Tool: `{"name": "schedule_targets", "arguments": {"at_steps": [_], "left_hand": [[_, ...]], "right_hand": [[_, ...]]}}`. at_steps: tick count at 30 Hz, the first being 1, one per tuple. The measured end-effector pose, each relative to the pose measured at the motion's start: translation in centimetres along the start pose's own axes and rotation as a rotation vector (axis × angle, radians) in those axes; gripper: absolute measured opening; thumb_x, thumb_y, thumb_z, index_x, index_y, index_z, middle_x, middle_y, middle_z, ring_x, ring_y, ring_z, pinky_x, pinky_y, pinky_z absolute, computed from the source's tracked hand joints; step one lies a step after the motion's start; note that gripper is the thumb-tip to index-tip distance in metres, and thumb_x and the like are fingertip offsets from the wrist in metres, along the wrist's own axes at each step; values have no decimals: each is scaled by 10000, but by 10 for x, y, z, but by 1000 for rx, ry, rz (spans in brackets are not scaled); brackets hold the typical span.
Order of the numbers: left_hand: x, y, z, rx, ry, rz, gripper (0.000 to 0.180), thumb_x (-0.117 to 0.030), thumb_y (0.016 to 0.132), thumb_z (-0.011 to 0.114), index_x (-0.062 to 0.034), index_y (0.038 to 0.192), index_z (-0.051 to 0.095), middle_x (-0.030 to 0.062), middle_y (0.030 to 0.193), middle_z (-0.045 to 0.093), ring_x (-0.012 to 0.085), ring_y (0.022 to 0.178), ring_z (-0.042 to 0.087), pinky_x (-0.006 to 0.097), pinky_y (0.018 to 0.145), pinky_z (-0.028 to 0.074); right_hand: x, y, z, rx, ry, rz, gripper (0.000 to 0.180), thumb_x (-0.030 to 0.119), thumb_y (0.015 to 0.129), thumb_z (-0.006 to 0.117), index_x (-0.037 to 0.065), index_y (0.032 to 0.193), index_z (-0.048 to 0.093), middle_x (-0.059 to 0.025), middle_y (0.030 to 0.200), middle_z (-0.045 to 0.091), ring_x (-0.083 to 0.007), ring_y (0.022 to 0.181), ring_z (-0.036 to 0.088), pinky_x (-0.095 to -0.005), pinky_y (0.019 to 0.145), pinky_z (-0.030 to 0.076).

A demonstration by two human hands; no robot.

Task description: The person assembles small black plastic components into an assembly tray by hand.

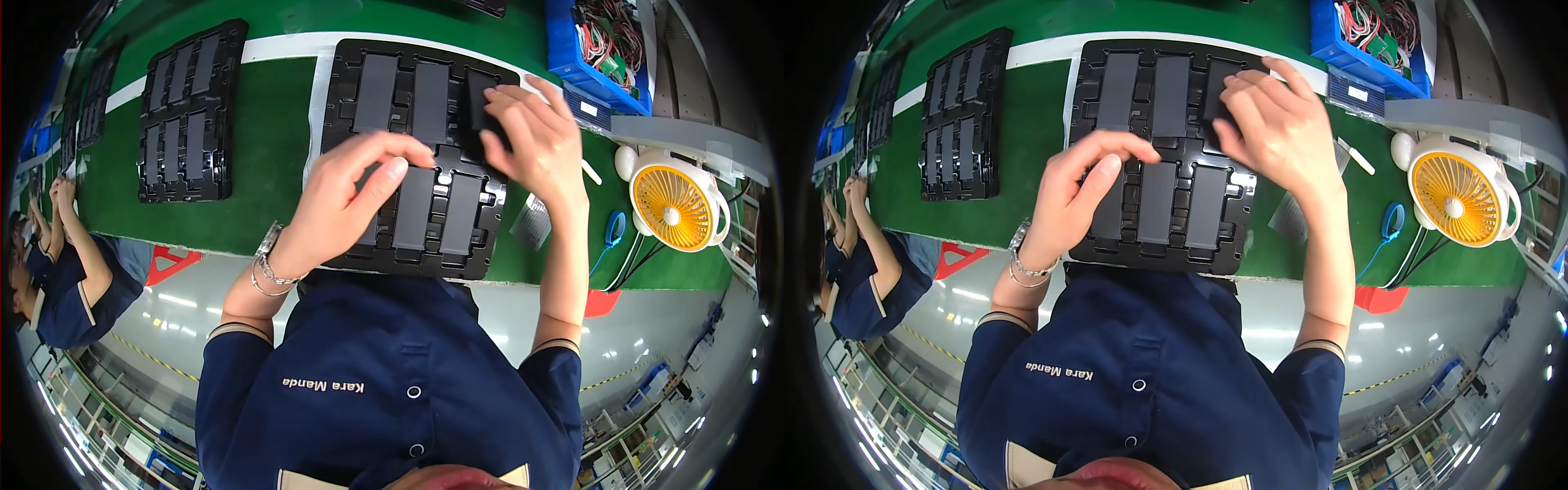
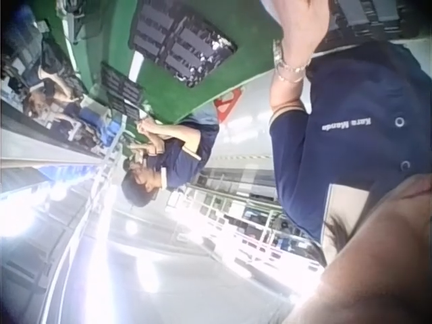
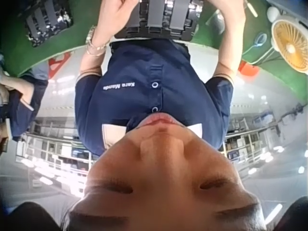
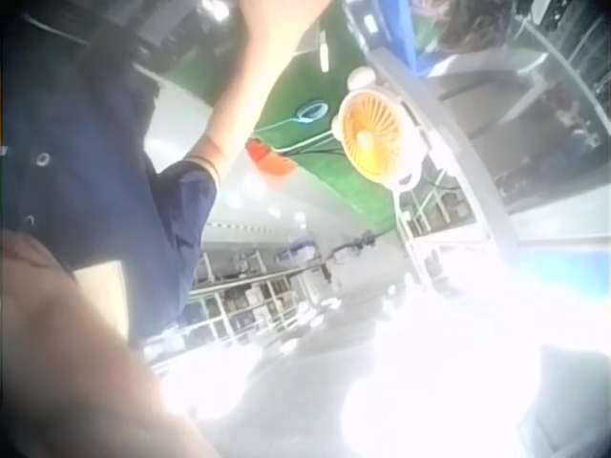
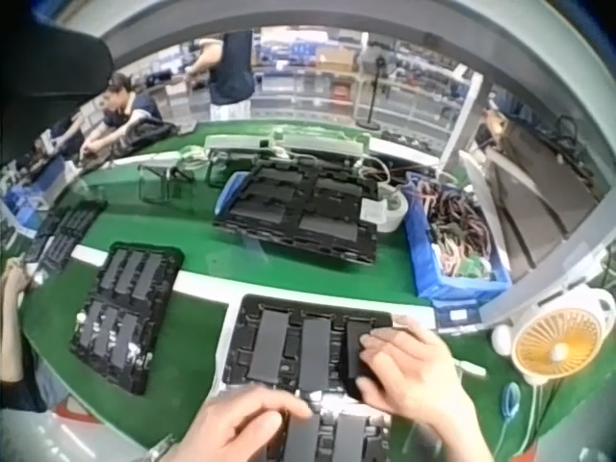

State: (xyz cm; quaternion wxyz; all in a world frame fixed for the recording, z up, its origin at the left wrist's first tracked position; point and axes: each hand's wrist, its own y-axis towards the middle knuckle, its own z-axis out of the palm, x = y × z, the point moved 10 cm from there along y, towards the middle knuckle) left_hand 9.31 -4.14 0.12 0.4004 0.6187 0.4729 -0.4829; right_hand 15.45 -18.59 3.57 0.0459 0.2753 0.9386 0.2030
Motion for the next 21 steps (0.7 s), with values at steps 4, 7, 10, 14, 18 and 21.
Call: {"name": "schedule_targets", "arguments": {"at_steps": [4, 7, 10, 14, 18, 21], "left_hand": [[7, 2, 33, 152, -542, -186, 407, -271, 1064, 361, 37, 1256, 546, 145, 1159, 667, 205, 1085, 638, 326, 908, 485], [21, -5, 47, 137, -915, -332, 470, -244, 1066, 383, 52, 1430, 349, 146, 1192, 631, 191, 1095, 619, 320, 943, 473], [43, -17, 29, -265, -861, -460, 426, -236, 1060, 374, 24, 1397, 385, 100, 1161, 607, 174, 1035, 602, 299, 881, 479], [29, -2, 17, -109, -739, -207, 295, -135, 1025, 432, -23, 1298, 422, 76, 1052, 600, 128, 933, 589, 295, 837, 475], [20, -4, 11, -177, -509, -142, 271, -66, 972, 494, -8, 1230, 437, 78, 964, 585, 136, 880, 588, 288, 800, 473], [19, -6, 13, -159, -461, -173, 323, -45, 955, 521, 0, 1259, 420, 75, 994, 583, 123, 873, 590, 281, 805, 496]], "right_hand": [[24, 5, -46, -366, -115, -59, 107, 88, 714, 696, 84, 791, 623, -29, 856, 676, -203, 885, 662, -395, 848, 531], [80, -2, -45, -455, -92, -161, 120, 210, 729, 661, 105, 789, 668, -45, 920, 678, -223, 951, 655, -379, 858, 514], [93, 0, -36, -419, -55, -104, 130, 174, 708, 698, 98, 811, 680, -68, 976, 667, -243, 974, 642, -377, 856, 504], [36, -18, -18, -407, 611, 472, 155, 10, 742, 715, 46, 891, 687, -81, 978, 613, -226, 872, 617, -348, 778, 496], [32, -22, 30, -233, 1268, 769, 76, 27, 893, 645, -31, 941, 637, -76, 948, 581, -142, 845, 618, -282, 772, 500], [42, -22, 44, -179, 1511, 801, 71, 25, 927, 617, -39, 957, 611, -52, 926, 554, -118, 804, 621, -267, 775, 500]]}}
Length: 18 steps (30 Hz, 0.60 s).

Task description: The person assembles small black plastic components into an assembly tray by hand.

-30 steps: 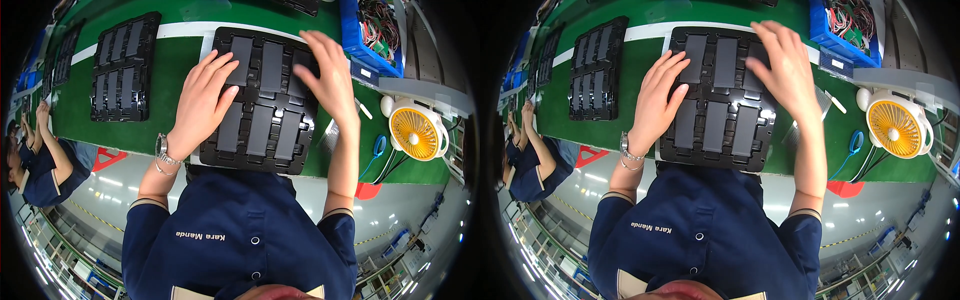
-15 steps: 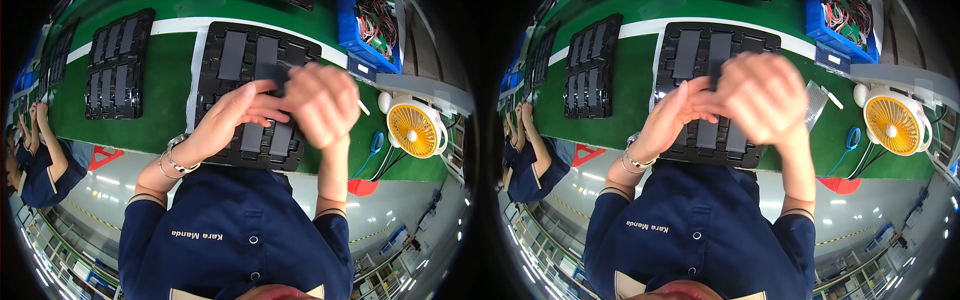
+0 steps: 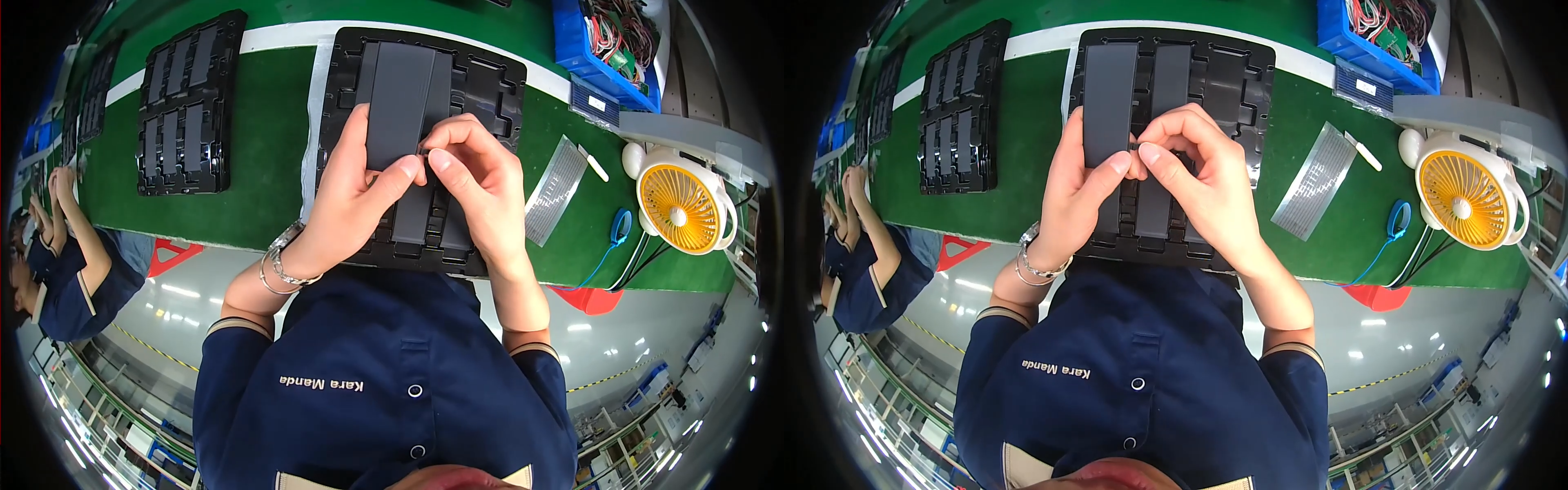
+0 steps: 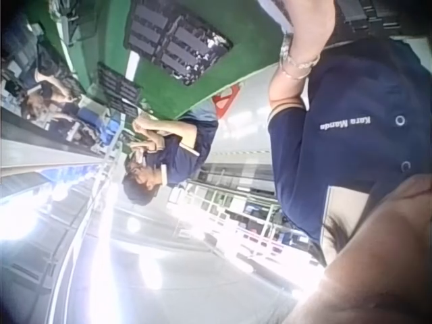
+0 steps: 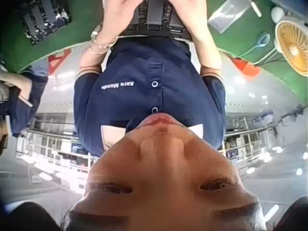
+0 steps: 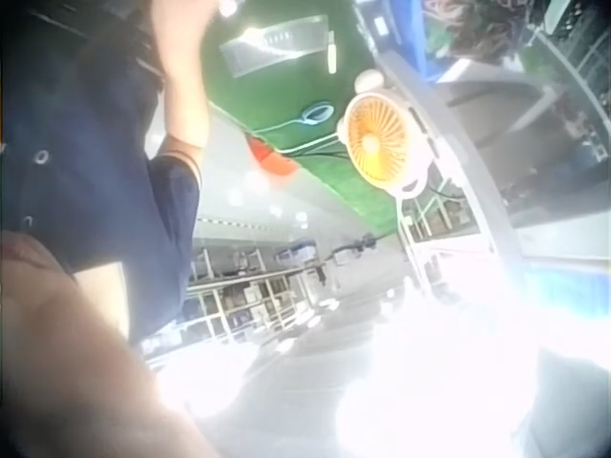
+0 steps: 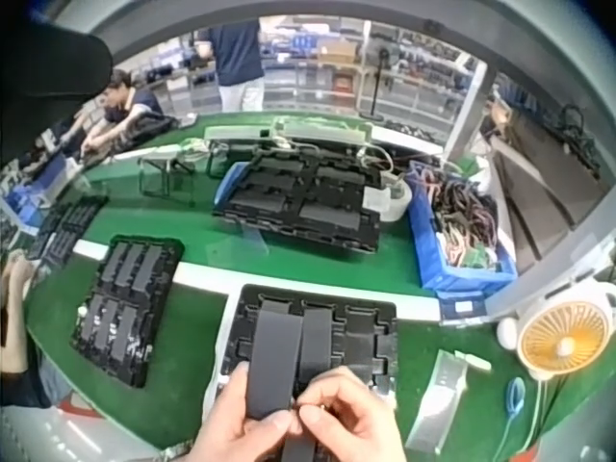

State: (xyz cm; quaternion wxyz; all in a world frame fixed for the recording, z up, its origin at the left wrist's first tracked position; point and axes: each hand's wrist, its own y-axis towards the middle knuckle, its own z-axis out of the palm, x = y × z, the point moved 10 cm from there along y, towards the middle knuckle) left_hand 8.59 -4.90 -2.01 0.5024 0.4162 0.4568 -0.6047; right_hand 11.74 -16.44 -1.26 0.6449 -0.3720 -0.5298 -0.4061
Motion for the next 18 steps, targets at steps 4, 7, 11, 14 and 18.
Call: {"name": "schedule_targets", "arguments": {"at_steps": [4, 7, 11, 14, 18], "left_hand": [[4, -2, 0, -9, -26, -21, 365, -33, 948, 531, 5, 1286, 400, 73, 1022, 579, 114, 877, 590, 275, 812, 513], [2, -2, -1, -3, -21, 11, 388, -39, 946, 550, 3, 1292, 379, 50, 1030, 547, 86, 877, 575, 229, 750, 496], [-5, -4, -2, -19, 192, 83, 425, -44, 910, 587, 17, 1277, 380, 86, 1033, 569, 138, 881, 592, 300, 767, 502], [-16, -5, -1, -49, 386, 134, 455, -52, 891, 608, 23, 1276, 379, 117, 1011, 589, 177, 893, 606, 330, 790, 497], [-22, -7, 2, -89, 629, 242, 475, -62, 880, 630, 29, 1273, 380, 141, 932, 612, 218, 870, 626, 358, 806, 493]], "right_hand": [[-4, 0, 4, 30, 47, 45, 49, 14, 930, 607, -34, 923, 612, -44, 907, 551, -107, 798, 616, -257, 769, 495], [-3, -2, 5, 28, 14, 42, 47, 9, 928, 605, -31, 905, 612, -40, 896, 554, -104, 799, 608, -252, 756, 486], [5, -3, 5, 14, -67, -50, 35, 6, 897, 630, -24, 895, 611, -52, 876, 568, -126, 799, 595, -269, 740, 472], [9, -3, 3, 4, -193, -112, 45, 0, 870, 644, -20, 896, 613, -63, 858, 581, -156, 807, 594, -287, 741, 469], [15, -5, 1, -51, -334, -190, 50, 1, 859, 648, -16, 891, 614, -67, 842, 590, -172, 818, 595, -299, 742, 471]]}}
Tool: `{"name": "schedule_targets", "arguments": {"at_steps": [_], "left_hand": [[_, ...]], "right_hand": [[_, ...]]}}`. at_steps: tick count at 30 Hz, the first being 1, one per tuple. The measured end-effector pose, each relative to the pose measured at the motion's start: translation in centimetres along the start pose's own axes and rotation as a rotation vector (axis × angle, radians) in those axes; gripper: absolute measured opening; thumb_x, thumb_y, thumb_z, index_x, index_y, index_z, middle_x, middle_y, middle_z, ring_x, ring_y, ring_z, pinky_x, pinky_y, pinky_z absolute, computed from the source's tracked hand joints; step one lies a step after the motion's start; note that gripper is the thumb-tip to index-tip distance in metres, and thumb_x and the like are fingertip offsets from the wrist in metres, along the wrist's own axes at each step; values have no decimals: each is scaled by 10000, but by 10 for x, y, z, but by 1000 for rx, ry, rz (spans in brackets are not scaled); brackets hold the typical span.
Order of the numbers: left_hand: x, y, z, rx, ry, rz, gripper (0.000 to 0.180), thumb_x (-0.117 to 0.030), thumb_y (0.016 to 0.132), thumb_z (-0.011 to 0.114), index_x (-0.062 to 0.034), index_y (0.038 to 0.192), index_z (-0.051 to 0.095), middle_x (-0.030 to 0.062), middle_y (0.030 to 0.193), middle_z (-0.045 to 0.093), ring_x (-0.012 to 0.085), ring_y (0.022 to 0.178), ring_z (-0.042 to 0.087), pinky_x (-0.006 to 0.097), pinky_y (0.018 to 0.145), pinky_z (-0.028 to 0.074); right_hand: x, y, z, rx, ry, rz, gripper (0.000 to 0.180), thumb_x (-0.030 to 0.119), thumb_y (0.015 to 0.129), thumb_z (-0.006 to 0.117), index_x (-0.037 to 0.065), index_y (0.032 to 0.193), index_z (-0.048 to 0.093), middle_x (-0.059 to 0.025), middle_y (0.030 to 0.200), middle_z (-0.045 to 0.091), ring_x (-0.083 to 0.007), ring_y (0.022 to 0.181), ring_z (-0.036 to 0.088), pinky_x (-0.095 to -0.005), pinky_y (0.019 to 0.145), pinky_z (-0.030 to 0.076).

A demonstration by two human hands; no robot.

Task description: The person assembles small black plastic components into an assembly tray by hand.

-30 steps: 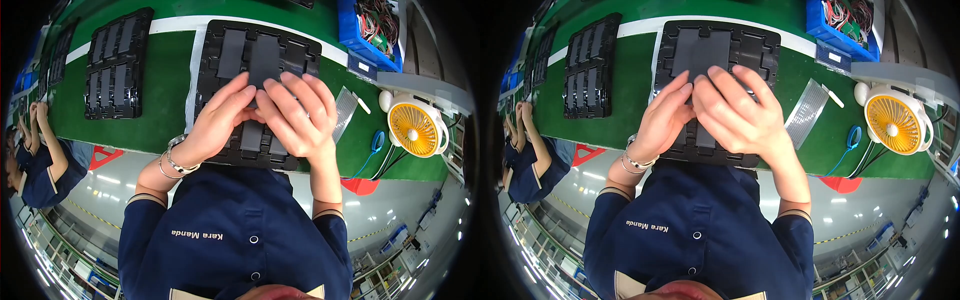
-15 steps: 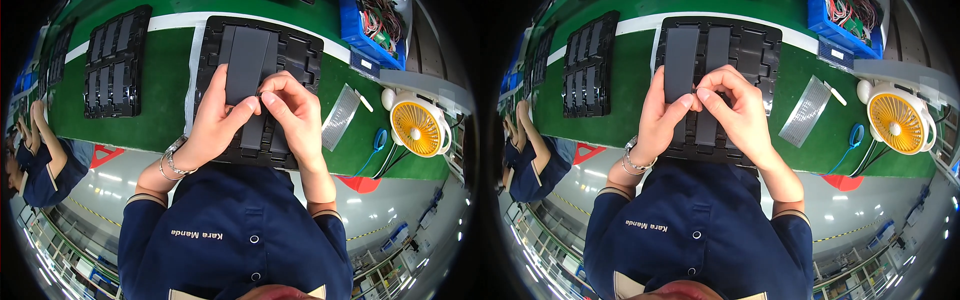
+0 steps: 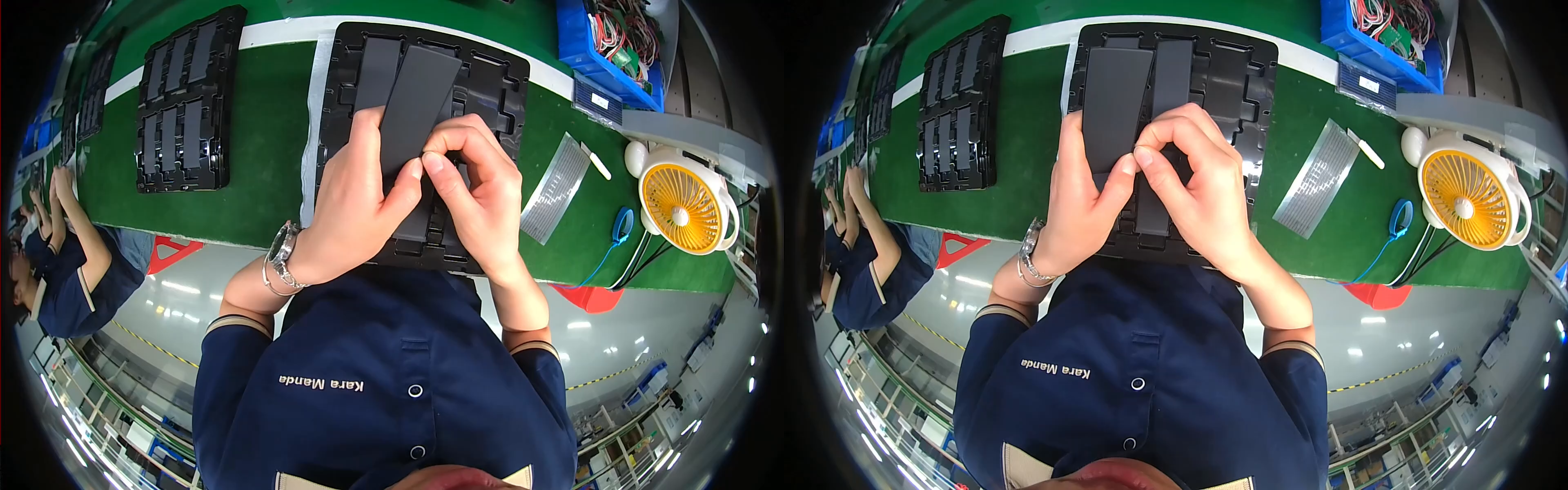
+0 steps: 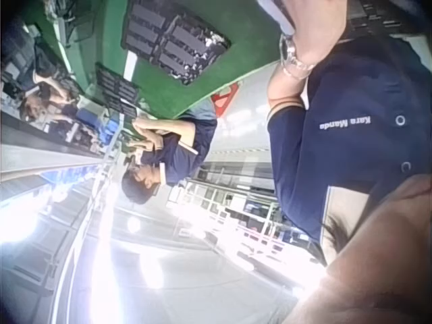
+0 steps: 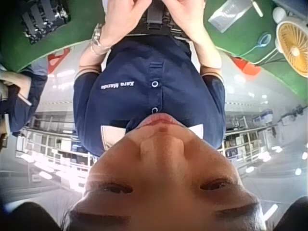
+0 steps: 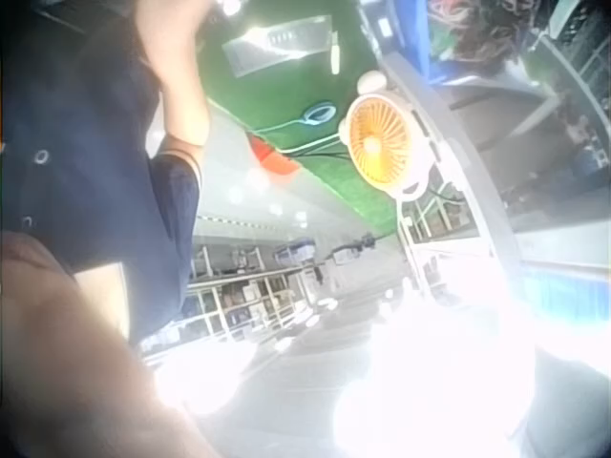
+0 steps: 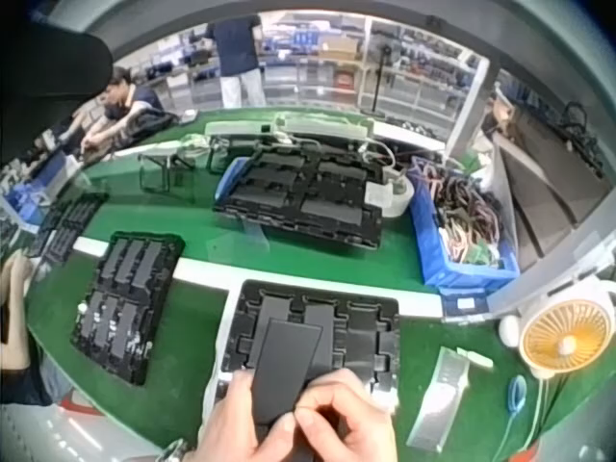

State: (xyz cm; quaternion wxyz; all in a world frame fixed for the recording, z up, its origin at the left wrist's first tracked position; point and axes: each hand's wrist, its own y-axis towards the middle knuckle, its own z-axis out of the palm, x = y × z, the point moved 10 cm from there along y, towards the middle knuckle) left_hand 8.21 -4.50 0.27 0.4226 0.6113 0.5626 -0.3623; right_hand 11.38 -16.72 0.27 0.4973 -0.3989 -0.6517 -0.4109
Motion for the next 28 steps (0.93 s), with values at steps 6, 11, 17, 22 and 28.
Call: {"name": "schedule_targets", "arguments": {"at_steps": [6, 11, 17, 22, 28], "left_hand": [[16, -12, 34, 314, -1027, -486, 262, -188, 1002, 462, 3, 1181, 470, 70, 789, 544, 172, 682, 541, 289, 636, 449], [3, -36, 74, 666, -1535, -765, 348, -362, 1044, 330, -66, 948, 487, -36, 600, 377, 123, 518, 407, 251, 503, 331], [-2, -43, 78, 777, -1654, -847, 344, -347, 1041, 301, -95, 873, 465, -63, 606, 326, 81, 533, 395, 234, 502, 317], [19, -18, 59, 470, -1149, -620, 324, -318, 1067, 316, -69, 939, 478, -52, 615, 294, 59, 511, 310, 216, 484, 269], [18, 5, 38, 447, -538, -405, 358, -253, 1053, 435, -28, 1328, 479, -8, 892, 510, 67, 669, 462, 210, 613, 444]], "right_hand": [[4, 15, -26, -105, 260, -55, 266, 149, 919, 635, -7, 1134, 632, -115, 1150, 561, -197, 1105, 550, -318, 971, 436], [-5, 20, -30, -22, -42, -68, 175, 151, 876, 689, -23, 878, 669, -89, 941, 599, -170, 867, 576, -292, 767, 461], [-7, 22, -31, -76, -28, 16, 205, 154, 857, 712, -37, 797, 665, -50, 807, 546, -131, 735, 513, -281, 662, 418], [8, 29, -35, -52, -229, -71, 176, 144, 891, 669, 3, 988, 708, -37, 776, 535, -115, 703, 505, -270, 650, 419], [-9, 36, -33, 96, 50, 120, 319, 65, 936, 561, 44, 1246, 634, 25, 677, 577, -52, 677, 532, -215, 658, 429]]}}
